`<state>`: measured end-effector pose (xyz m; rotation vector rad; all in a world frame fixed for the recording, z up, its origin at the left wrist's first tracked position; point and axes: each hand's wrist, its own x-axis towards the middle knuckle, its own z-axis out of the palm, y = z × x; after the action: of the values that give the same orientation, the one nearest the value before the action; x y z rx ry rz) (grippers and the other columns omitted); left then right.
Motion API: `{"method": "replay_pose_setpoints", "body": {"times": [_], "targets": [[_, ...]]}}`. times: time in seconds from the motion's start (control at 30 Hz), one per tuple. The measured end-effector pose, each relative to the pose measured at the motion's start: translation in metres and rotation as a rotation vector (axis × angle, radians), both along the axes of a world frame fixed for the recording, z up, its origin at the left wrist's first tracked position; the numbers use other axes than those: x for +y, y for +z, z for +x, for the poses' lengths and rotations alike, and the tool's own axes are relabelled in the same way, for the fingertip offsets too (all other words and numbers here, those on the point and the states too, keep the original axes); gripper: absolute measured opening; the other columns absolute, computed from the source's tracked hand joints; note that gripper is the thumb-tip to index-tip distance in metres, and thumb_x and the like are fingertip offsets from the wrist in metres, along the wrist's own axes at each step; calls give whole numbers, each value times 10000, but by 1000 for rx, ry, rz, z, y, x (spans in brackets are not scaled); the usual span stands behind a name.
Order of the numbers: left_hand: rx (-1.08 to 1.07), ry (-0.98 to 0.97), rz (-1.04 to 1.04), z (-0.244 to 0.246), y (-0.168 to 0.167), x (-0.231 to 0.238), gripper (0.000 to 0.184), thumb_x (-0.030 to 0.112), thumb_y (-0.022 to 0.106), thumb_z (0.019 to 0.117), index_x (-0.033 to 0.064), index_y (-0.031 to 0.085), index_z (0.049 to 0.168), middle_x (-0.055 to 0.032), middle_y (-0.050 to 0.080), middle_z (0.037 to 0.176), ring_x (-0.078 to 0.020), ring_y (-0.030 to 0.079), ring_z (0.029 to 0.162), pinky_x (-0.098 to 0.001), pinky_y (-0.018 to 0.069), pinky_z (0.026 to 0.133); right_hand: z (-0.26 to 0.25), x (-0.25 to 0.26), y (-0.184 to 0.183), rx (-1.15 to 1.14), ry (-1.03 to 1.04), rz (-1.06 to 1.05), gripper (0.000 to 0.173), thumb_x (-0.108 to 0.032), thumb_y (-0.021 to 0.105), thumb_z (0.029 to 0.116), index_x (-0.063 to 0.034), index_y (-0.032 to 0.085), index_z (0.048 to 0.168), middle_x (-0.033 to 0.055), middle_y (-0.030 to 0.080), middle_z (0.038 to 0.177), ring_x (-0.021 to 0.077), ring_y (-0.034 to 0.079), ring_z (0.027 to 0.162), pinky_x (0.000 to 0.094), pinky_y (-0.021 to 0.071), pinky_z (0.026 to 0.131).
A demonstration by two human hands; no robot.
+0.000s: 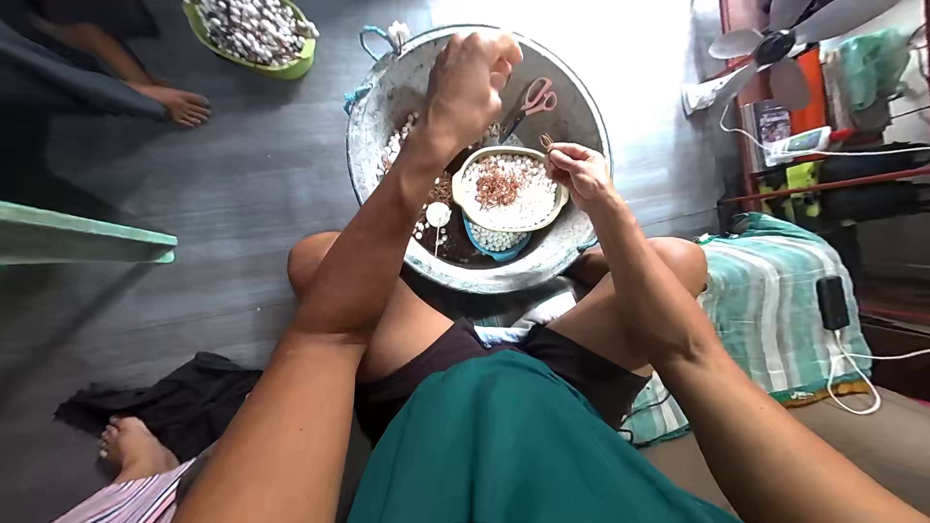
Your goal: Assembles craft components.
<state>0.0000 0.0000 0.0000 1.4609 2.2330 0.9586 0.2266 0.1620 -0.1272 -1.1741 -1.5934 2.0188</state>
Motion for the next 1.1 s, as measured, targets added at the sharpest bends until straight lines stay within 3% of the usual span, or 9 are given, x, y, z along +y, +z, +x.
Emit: {"method": "replay_pose_setpoints", "body": {"times": [0.13,0.27,0.33,0.5,0.67,0.77,0.83,1.0,1.1], "targets": [[-93,55,113,4,5,0,333,326,489,1084,91,711,1004,-34,710,773,-170,672,659,-438,562,702,-15,-1,49,269,9,-295,221,-123,559,1053,-86,608,1265,44,664,1016,125,658,817,294,598,768],[-376,-57,263,14,0,7,203,116,591,1027,45,695,1185,-48,753,974,-127,721,696,-330,643,646,-29,-3,71,537,69,-468,162,-148,536,1064,-127,606,1208,40,662,1001,120,651,797,277,588,751],[-445,-9,348,23,-6,13,199,187,594,1053,41,728,1040,-22,699,719,-101,596,491,-284,517,452,-35,-6,70,639,79,-530,153,-186,520,1074,-150,607,1194,26,658,1004,120,649,815,281,580,775],[-550,-51,373,29,-13,21,200,54,628,1003,-27,669,1181,-65,716,834,-132,655,586,-297,588,528,-49,-8,60,671,77,-616,180,-242,506,1083,-152,609,1200,17,652,986,112,637,808,279,563,754],[-561,83,418,27,-15,32,197,187,647,1026,59,689,883,30,640,685,-36,519,515,-217,437,487,-57,-3,61,678,87,-636,205,-242,532,1073,-139,619,1228,14,653,1000,116,636,828,287,561,771],[-815,-68,424,25,-5,29,388,40,570,1024,-32,497,1398,-101,682,1026,-207,693,796,-388,626,707,-56,-4,61,702,94,-626,172,-213,524,1073,-144,611,1205,19,645,996,113,628,815,283,559,769],[-1040,-117,424,27,-1,28,420,59,449,1068,11,408,1483,-142,666,1239,-262,716,970,-441,625,839,-53,-4,63,717,96,-614,150,-198,523,1068,-149,606,1183,19,637,969,116,630,807,288,564,765],[-1084,-9,470,36,-2,26,203,127,503,1080,20,675,1070,-19,667,699,-112,634,557,-281,582,538,-49,-4,68,730,70,-610,128,-193,527,1067,-156,600,1165,19,634,957,119,632,810,287,562,764],[-804,-26,483,39,-5,25,235,12,569,1010,-44,605,1235,-90,718,904,-199,717,727,-387,641,693,-51,-9,70,751,61,-631,107,-178,520,1070,-151,580,1154,26,622,957,117,619,781,276,555,733]]}}
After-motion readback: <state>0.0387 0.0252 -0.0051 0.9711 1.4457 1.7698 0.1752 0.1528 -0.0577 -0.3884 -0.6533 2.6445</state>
